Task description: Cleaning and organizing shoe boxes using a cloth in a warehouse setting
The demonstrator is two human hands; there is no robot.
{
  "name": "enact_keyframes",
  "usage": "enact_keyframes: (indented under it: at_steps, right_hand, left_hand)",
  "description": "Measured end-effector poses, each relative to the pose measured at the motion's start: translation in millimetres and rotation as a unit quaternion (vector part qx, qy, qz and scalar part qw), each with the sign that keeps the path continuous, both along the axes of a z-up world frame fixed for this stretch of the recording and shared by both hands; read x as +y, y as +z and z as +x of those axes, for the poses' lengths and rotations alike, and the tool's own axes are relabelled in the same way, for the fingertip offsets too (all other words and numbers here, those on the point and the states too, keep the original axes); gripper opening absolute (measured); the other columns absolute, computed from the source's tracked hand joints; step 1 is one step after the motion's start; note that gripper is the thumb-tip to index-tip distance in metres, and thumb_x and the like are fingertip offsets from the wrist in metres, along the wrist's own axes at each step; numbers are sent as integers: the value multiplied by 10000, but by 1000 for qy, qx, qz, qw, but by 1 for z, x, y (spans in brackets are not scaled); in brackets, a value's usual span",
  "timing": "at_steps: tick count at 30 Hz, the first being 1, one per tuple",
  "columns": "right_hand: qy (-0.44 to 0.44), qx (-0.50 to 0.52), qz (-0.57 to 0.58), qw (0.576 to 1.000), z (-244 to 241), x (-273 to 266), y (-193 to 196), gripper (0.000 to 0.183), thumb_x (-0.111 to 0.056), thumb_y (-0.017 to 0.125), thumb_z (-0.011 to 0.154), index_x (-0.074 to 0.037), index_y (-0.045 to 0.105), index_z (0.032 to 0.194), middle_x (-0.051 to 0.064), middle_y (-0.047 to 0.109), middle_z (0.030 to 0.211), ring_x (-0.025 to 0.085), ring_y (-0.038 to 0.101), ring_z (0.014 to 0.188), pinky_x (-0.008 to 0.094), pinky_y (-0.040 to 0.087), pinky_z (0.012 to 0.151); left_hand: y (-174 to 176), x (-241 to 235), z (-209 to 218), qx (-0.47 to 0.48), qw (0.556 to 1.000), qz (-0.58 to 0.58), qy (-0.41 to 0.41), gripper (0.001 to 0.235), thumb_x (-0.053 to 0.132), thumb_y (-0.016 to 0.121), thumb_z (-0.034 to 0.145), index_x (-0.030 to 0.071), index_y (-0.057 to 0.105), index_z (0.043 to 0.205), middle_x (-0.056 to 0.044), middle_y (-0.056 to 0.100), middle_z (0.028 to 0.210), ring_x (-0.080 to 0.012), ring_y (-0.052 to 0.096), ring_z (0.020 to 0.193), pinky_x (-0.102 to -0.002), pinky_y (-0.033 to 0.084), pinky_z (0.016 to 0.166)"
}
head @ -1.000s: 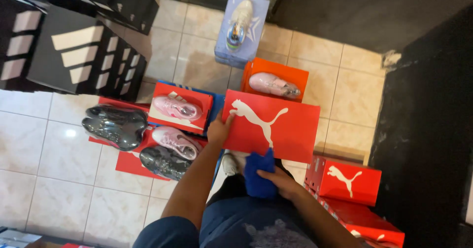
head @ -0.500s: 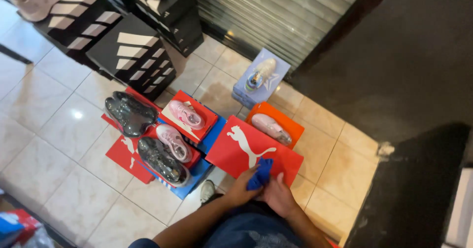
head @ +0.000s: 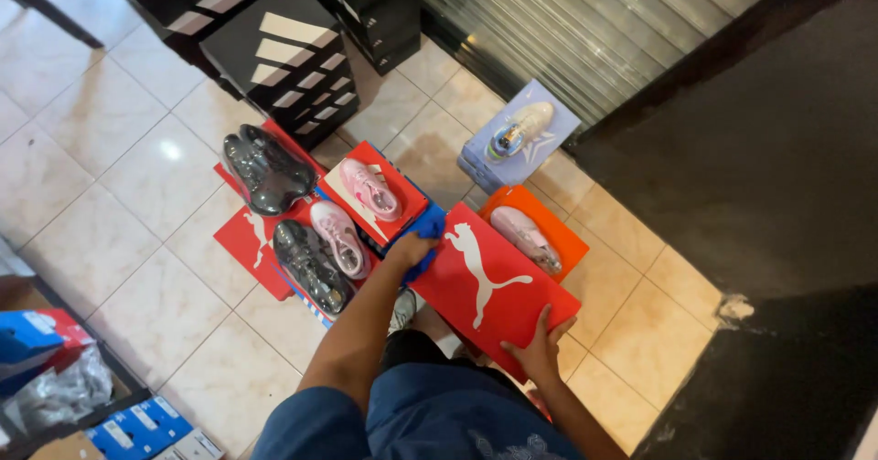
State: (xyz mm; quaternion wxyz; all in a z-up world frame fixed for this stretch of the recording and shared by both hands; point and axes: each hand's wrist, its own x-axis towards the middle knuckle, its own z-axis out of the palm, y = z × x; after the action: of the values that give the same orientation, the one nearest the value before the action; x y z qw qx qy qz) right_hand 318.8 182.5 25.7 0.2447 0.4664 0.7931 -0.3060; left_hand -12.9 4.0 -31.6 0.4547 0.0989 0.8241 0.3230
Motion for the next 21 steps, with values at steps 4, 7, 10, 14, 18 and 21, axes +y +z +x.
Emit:
enact_keyframes:
  at_steps: [4,7,10,14,18,21]
  right_hand:
    - [-16,60,10,998,-1,-1,-7,1377,-404,929,672,-189,-38,1628,343,-371,1582,557,448,1326,479,472,1060]
    - [-31,57,1,998,-1,0,2,1394,-370,939,667,-199,-54,1630,317,-409,1573,560,342,1401,470,435,1100]
    - [-49,43,-13,998,-1,5,-7,1414,-375,938,677,-204,-96,1627,287,-458,1562,564,241,1458,485,407,1131]
    - [-47,56,-5,997,5,5,-21,1453,-423,957,641,-209,-89,1627,288,-458,1565,564,174,1487,491,374,1151]
    - [-71,71,20,995,-2,-1,-9,1435,-364,948,646,-196,-85,1628,348,-424,1549,571,322,1418,465,433,1104]
    - [-171,63,-42,982,-2,-3,16,1397,-387,943,667,-270,-27,1665,299,-333,1601,635,330,1395,669,383,1154]
  left_hand:
    - [27,35,-21,-9,999,42,9,527,495,601,846,139,719,1217,-107,715,1223,-303,640,1103,-354,477,1002]
    - [27,14,-5,3,1000,27,-8,552,532,560,870,106,729,1177,-151,720,1186,-356,652,1052,-391,490,965]
    - [21,-26,-3,-21,999,-16,-42,657,557,589,854,22,704,1218,-201,722,1187,-380,676,1036,-405,518,939]
    - [23,-41,-2,-28,994,-66,-82,629,498,629,868,-56,714,1153,-222,742,1097,-352,717,961,-369,564,877]
    - [14,13,-19,-13,997,-36,-67,667,549,593,824,42,666,1251,-222,709,1197,-407,671,1063,-443,532,931]
    - [-2,28,-15,-49,995,-25,-84,663,613,637,828,157,684,1307,-178,698,1300,-357,604,1297,-487,477,1100]
